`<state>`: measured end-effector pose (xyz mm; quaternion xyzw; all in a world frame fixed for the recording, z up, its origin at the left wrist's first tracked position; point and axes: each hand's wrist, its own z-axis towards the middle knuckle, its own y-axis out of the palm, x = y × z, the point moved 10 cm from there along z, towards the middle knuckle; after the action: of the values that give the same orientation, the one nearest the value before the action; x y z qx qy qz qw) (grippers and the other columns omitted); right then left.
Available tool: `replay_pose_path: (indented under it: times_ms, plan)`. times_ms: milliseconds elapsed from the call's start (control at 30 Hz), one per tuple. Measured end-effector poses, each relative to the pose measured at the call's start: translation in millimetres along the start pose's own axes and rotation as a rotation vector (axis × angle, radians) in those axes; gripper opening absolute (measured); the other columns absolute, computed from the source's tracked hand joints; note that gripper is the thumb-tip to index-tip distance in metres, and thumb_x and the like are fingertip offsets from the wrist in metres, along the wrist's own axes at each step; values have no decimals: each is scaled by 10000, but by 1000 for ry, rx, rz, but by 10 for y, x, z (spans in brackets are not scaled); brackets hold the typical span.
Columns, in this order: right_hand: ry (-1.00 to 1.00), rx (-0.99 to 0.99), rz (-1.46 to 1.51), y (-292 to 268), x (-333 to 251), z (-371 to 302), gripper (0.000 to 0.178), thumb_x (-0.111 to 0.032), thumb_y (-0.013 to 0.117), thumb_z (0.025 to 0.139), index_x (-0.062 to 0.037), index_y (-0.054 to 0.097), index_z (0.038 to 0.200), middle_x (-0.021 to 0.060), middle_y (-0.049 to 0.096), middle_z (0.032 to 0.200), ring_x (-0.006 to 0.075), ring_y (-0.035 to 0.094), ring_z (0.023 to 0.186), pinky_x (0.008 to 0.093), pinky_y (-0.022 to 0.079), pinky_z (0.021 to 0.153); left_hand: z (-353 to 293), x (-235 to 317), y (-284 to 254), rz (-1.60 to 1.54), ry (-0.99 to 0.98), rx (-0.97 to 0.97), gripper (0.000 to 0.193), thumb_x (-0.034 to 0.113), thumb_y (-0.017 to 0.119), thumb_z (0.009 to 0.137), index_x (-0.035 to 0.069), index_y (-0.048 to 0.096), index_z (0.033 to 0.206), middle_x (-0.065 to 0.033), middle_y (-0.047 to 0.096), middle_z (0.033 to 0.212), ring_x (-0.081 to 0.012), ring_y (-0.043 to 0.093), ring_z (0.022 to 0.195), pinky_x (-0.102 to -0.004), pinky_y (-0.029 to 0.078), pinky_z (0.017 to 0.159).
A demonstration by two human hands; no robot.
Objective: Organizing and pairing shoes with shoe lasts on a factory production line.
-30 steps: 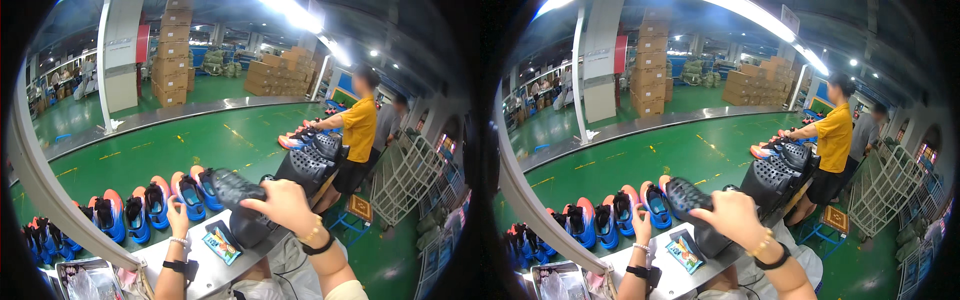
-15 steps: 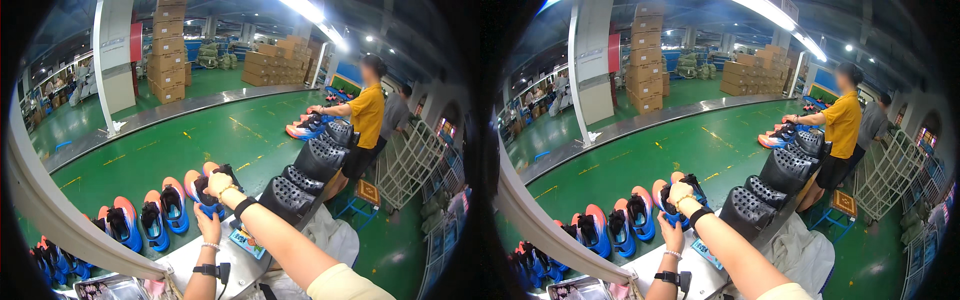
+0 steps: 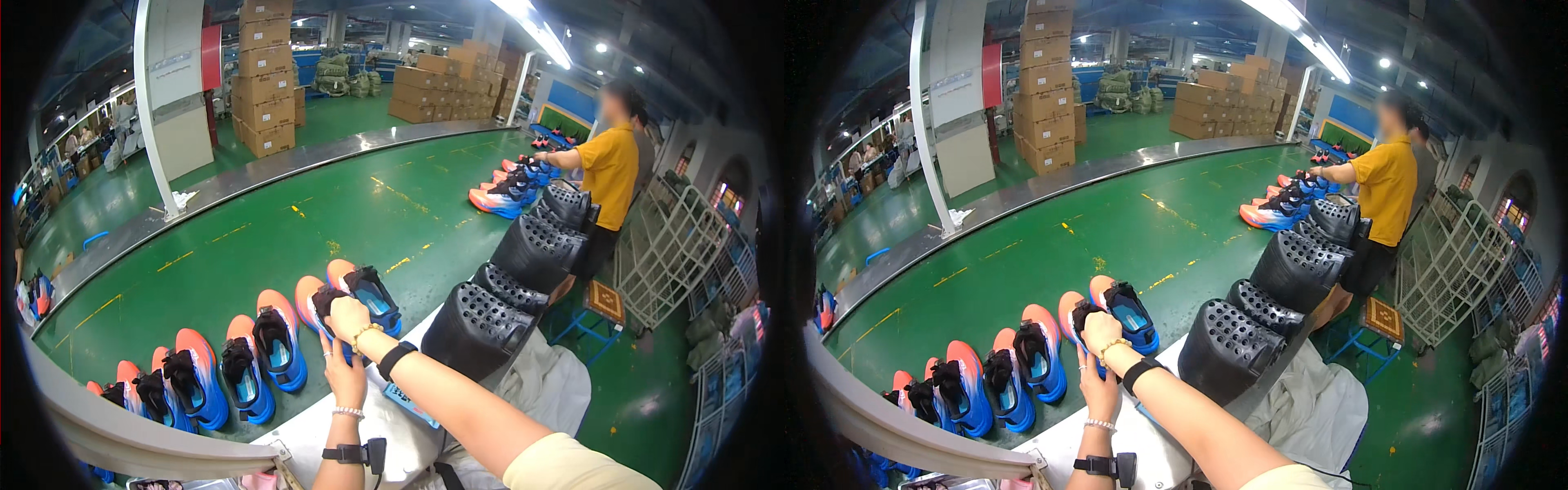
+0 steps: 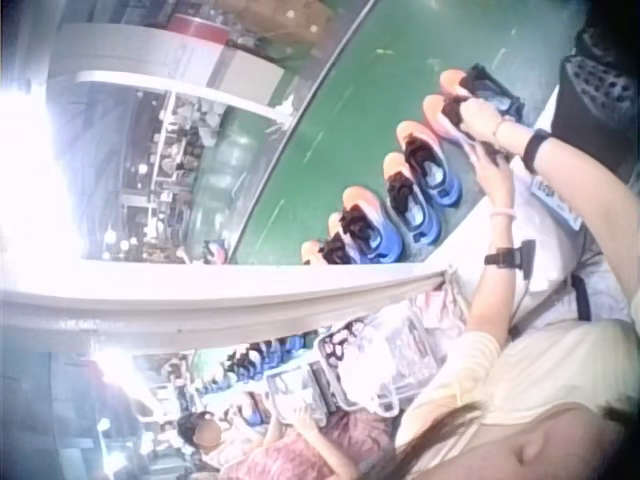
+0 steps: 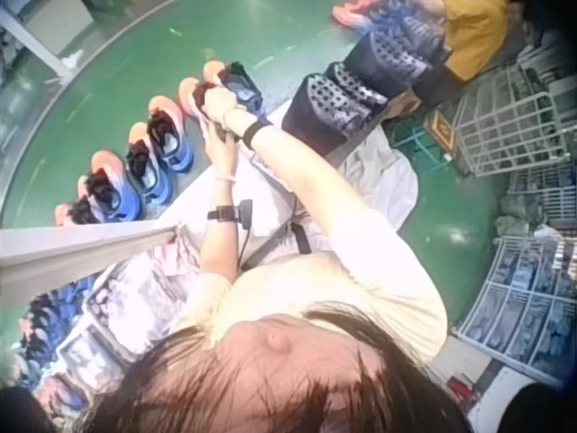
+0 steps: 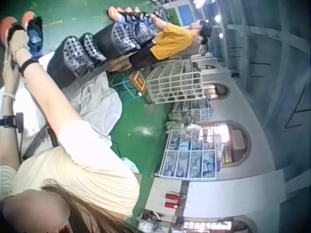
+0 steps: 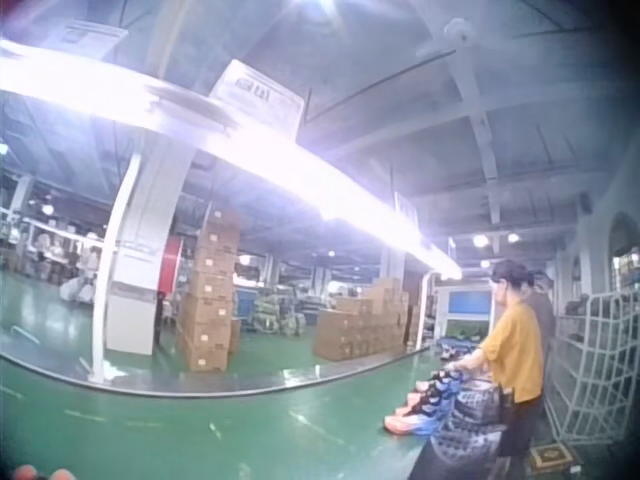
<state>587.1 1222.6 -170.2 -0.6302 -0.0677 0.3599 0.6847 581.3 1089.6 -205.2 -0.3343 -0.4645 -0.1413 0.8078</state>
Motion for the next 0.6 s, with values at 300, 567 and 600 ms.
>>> replay_pose_path:
  times_ms: [300,567,600]
  plan:
    - [-73,35,12,287,105,234,199,-124,560,840,-12,723,817,210,701,850,360,705,809,434,586,727,9,82,52,-90,-18,22,369,55,665,775,-9,551,1119,-256,396,1464,-444,516,1196,-433,430,973]
    - [-257,-81,446,-730,-419,-944,262,-248,599,878,-5,617,973,202,665,785,387,666,765,474,535,692,306,-866,-58,-144,-43,34,337,93,627,833,-69,567,1122,-278,374,1481,-355,433,1330,-378,341,1080]
    - [-422,-201,510,-1164,-667,-1332,272,-259,587,895,-15,622,1009,198,665,767,381,671,769,471,539,693,304,-1492,-42,-821,-197,-35,364,13,610,782,-43,570,1139,-236,366,1503,-322,413,1358,-344,326,1090]
